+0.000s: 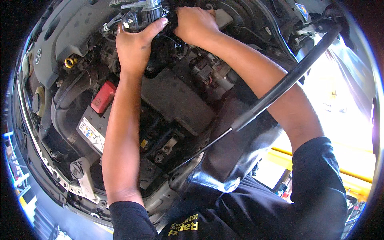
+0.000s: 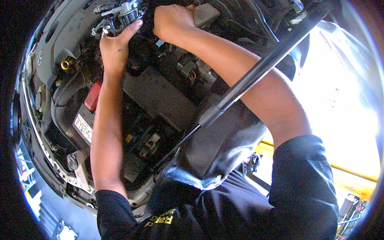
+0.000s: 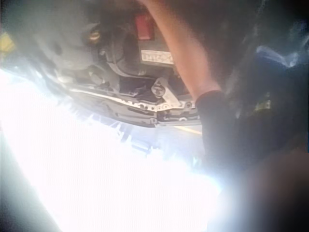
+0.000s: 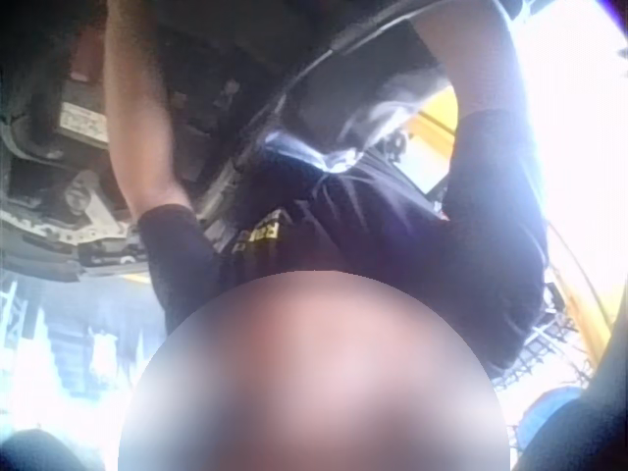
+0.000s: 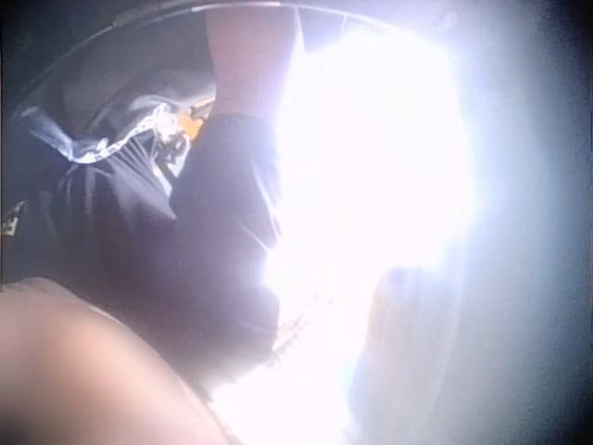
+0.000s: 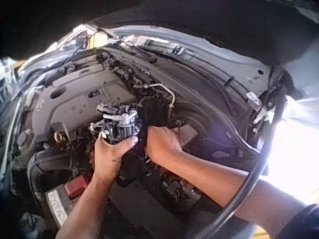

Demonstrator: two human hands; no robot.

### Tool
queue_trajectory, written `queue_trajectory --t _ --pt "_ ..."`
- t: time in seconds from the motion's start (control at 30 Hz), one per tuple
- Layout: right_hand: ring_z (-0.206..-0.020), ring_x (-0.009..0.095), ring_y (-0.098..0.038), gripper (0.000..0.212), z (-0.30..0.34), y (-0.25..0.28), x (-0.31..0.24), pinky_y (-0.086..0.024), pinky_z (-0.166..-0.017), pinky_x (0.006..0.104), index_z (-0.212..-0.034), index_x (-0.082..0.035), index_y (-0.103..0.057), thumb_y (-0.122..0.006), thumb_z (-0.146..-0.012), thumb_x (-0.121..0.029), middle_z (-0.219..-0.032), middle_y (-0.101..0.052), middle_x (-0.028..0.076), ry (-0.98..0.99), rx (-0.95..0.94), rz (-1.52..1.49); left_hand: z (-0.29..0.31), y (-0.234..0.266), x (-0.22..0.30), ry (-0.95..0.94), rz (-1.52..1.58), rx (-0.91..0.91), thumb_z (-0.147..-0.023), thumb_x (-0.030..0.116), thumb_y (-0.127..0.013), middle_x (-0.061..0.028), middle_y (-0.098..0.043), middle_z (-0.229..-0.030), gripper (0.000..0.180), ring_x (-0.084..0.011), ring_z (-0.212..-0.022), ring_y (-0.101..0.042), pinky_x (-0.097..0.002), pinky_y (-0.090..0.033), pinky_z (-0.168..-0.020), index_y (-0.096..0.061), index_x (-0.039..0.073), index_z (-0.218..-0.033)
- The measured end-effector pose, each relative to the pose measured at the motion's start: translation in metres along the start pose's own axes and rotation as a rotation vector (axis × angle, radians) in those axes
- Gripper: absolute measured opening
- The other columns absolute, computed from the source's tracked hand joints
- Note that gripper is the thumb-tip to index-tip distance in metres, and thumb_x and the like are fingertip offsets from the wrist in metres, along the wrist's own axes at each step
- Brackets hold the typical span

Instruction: The person uses pliers to release hose clamps and disconnects hoses and electrical connectors from a black engine component. The person then lifts the component out of the engine bay.

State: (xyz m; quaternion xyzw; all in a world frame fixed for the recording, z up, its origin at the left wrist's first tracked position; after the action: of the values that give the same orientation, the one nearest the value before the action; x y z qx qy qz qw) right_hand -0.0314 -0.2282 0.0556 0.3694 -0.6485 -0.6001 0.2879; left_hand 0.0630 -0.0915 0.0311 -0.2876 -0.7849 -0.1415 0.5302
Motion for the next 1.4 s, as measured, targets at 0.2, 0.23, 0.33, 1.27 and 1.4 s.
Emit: queue_trajectory --t 0.2,0.23,0.33,1.27,1.4 --pt "-0.1 0.041 -0.074 0.028 0.0 0.001 -0.001 -0.058 -0.093 0.0487 -0.094 -0.002 -0.079 -0.076 -0.079 -0.027 -0.102 -0.076 0.024 -0.004 0.064 0.042 0.001 -0.001 0.001 -0.013 0.041 -0.002 -0.076 0.024 -0.091 -0.0078 -0.077 -0.1 0.04 -0.0169 -0.088 -0.07 -0.0327 -0.054 -0.088 -0.075 -0.001 -0.104" --pt "-0.1 0.041 -0.074 0.03 0.0 0.002 -0.001 -0.057 -0.093 0.0491 -0.094 -0.002 -0.079 -0.076 -0.08 -0.028 -0.102 -0.076 0.023 -0.003 0.074 0.061 0.0 -0.001 0.001 -0.02 0.041 0.003 -0.076 0.024 -0.091 -0.0077 -0.077 -0.1 0.04 -0.0169 -0.088 -0.07 -0.0328 -0.054 -0.088 -0.075 -0.001 -0.104" --pt "-0.105 0.045 -0.069 0.025 -0.001 0.007 0.004 -0.054 -0.092 0.0544 -0.102 0.0 -0.07 -0.07 -0.08 -0.012 -0.104 -0.073 0.027 -0.041 0.101 -0.129 0.0 -0.002 0.003 -0.039 0.034 -0.011 -0.077 0.023 -0.091 -0.0073 -0.077 -0.1 0.04 -0.0162 -0.088 -0.07 -0.0321 -0.054 -0.088 -0.075 -0.001 -0.103" --pt "-0.099 0.045 -0.069 0.025 -0.002 0.008 0.017 -0.054 -0.083 0.0507 -0.093 0.002 -0.065 -0.073 -0.077 -0.015 -0.094 -0.071 0.026 0.134 0.001 -0.36 -0.001 0.01 -0.004 0.074 -0.012 -0.005 -0.084 0.03 -0.084 -0.0057 -0.075 -0.102 0.041 -0.0151 -0.089 -0.067 -0.0295 -0.05 -0.09 -0.076 -0.001 -0.109" --pt "-0.093 0.044 -0.07 0.028 -0.006 0.002 0.02 -0.055 -0.081 0.0486 -0.099 0.001 -0.071 -0.072 -0.079 -0.018 -0.096 -0.072 0.027 0.166 0.049 -0.177 0.0 0.011 -0.006 0.104 0.016 0.013 -0.084 0.03 -0.084 -0.0056 -0.076 -0.102 0.041 -0.0151 -0.09 -0.067 -0.0299 -0.05 -0.091 -0.077 -0.001 -0.109"
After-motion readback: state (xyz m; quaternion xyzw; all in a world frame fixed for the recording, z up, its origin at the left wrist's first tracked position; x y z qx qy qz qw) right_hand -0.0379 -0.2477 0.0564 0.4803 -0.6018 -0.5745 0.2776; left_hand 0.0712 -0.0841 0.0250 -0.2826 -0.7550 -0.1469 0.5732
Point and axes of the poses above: each hand's wrist, its own z-axis away from the middle knuckle, its own y-axis out of the back of the hand, x = y × z, the point moved 9 cm from there along -z, towards the middle knuckle
